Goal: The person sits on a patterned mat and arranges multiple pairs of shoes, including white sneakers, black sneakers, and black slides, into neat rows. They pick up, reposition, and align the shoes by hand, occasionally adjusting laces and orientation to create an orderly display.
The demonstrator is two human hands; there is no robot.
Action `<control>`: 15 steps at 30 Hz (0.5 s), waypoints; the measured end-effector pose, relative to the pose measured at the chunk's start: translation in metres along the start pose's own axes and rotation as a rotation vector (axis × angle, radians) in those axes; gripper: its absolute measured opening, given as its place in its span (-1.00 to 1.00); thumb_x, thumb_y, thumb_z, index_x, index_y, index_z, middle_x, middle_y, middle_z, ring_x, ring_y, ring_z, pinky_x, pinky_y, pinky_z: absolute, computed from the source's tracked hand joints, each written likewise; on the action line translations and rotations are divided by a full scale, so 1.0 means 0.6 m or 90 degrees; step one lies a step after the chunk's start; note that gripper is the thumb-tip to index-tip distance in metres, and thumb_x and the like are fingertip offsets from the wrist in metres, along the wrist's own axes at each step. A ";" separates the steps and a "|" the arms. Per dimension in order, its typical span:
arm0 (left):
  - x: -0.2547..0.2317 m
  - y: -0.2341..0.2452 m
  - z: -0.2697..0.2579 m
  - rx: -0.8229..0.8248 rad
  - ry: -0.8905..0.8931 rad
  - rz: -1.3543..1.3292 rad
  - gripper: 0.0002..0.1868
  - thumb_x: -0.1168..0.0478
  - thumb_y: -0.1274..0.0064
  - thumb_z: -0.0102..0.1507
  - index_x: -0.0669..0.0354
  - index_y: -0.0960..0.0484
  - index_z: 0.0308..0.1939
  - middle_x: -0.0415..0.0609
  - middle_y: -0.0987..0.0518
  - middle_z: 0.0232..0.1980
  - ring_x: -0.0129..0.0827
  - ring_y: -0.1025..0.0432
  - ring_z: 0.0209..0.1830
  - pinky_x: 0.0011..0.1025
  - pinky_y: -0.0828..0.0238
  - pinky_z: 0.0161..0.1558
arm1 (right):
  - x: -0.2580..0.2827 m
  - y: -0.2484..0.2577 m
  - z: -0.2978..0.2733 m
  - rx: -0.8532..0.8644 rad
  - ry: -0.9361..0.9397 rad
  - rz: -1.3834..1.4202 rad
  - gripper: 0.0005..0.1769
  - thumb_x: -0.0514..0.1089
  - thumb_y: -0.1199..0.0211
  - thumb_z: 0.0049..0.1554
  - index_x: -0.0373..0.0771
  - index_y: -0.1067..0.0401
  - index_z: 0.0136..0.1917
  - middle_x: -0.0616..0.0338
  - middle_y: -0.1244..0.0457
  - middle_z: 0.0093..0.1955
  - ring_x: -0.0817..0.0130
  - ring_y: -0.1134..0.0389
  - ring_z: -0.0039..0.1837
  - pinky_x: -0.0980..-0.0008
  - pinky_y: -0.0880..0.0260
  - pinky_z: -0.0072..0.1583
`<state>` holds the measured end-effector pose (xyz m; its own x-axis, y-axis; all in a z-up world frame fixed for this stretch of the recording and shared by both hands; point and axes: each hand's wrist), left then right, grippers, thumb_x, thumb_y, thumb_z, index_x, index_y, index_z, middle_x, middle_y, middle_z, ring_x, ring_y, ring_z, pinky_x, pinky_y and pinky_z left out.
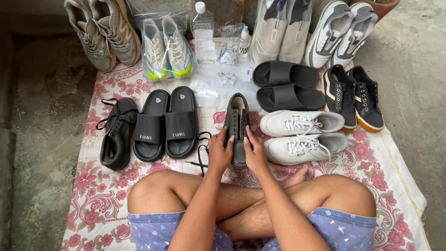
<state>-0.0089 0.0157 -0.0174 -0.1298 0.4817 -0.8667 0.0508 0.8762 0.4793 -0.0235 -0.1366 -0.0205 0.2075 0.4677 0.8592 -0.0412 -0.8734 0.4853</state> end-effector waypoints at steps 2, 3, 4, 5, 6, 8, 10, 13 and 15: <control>0.005 -0.006 0.003 -0.001 -0.004 0.001 -0.48 -0.02 0.18 0.49 0.04 -0.30 0.49 0.22 -0.41 0.18 0.04 -0.24 0.36 -0.03 -0.21 0.33 | -0.008 -0.004 0.002 -0.005 0.019 -0.015 -0.41 0.03 -0.01 0.33 0.29 -0.11 0.60 -0.09 -0.20 0.25 -0.06 -0.18 0.44 0.09 -0.18 0.43; 0.011 -0.010 0.007 0.012 0.004 0.021 -0.45 -0.03 0.19 0.49 0.06 -0.26 0.51 0.23 -0.39 0.21 0.04 -0.23 0.37 -0.02 -0.22 0.34 | -0.013 -0.008 0.003 -0.001 0.029 -0.029 -0.41 0.03 0.01 0.34 0.29 -0.10 0.61 -0.08 -0.19 0.25 -0.07 -0.18 0.43 0.08 -0.18 0.42; 0.019 -0.014 0.007 0.027 0.013 0.044 -0.43 -0.05 0.20 0.49 0.08 -0.22 0.53 0.24 -0.37 0.25 0.04 -0.22 0.39 -0.02 -0.23 0.36 | -0.020 -0.013 0.000 0.004 0.034 -0.042 -0.41 0.03 0.03 0.35 0.28 -0.09 0.62 -0.08 -0.19 0.25 -0.08 -0.17 0.42 0.07 -0.17 0.42; 0.030 -0.024 0.010 0.026 0.014 0.045 -0.43 -0.05 0.20 0.49 0.08 -0.22 0.53 0.24 -0.37 0.25 0.04 -0.22 0.39 -0.02 -0.23 0.36 | -0.022 -0.017 -0.003 0.005 0.034 -0.041 -0.41 0.03 0.03 0.35 0.28 -0.09 0.62 -0.08 -0.19 0.25 -0.08 -0.17 0.42 0.07 -0.17 0.42; 0.040 -0.033 0.012 0.066 0.044 0.060 -0.37 -0.11 0.24 0.48 0.12 -0.16 0.55 0.26 -0.34 0.32 0.04 -0.19 0.44 -0.03 -0.22 0.39 | -0.025 -0.020 -0.009 0.019 0.030 -0.117 -0.41 0.10 0.06 0.35 0.29 -0.07 0.63 -0.11 -0.16 0.33 -0.12 -0.14 0.46 0.02 -0.17 0.42; 0.061 -0.053 0.011 0.107 0.075 0.074 -0.30 -0.17 0.28 0.47 0.15 -0.09 0.57 0.28 -0.31 0.39 0.05 -0.16 0.49 -0.04 -0.21 0.42 | -0.038 -0.028 -0.013 0.033 0.023 -0.193 -0.41 0.17 0.10 0.36 0.31 -0.04 0.63 -0.14 -0.13 0.41 -0.16 -0.10 0.50 -0.03 -0.17 0.42; 0.079 -0.074 0.012 0.108 0.036 0.175 -0.25 -0.22 0.33 0.46 0.15 -0.02 0.58 0.36 -0.18 0.49 0.11 -0.07 0.55 -0.03 -0.04 0.51 | -0.056 -0.035 -0.005 0.009 0.007 -0.220 -0.41 0.19 0.15 0.36 0.24 -0.07 0.63 -0.10 -0.17 0.42 -0.14 -0.14 0.49 -0.10 -0.21 0.38; -0.015 -0.032 -0.012 0.043 -0.043 0.110 -0.26 -0.09 0.33 0.49 0.44 0.00 0.56 0.53 0.01 0.57 0.30 0.14 0.62 0.05 0.29 0.59 | 0.004 -0.018 -0.014 -0.097 0.125 -0.196 -0.43 0.09 0.13 0.38 -0.15 -0.17 0.57 -0.27 -0.07 0.50 -0.21 -0.04 0.55 -0.10 -0.08 0.46; -0.076 0.002 -0.007 0.054 -0.096 0.060 -0.26 -0.09 0.43 0.50 0.40 0.09 0.59 0.48 0.13 0.62 0.27 0.28 0.64 0.05 0.41 0.59 | 0.031 -0.013 0.010 -0.082 0.236 -0.186 -0.40 -0.02 0.18 0.38 -0.27 0.01 0.61 -0.35 0.06 0.57 -0.27 0.07 0.58 -0.14 0.06 0.50</control>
Point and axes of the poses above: each hand's wrist, its own z-axis towards the middle knuckle, its own y-axis out of the back of the hand, x = y × z
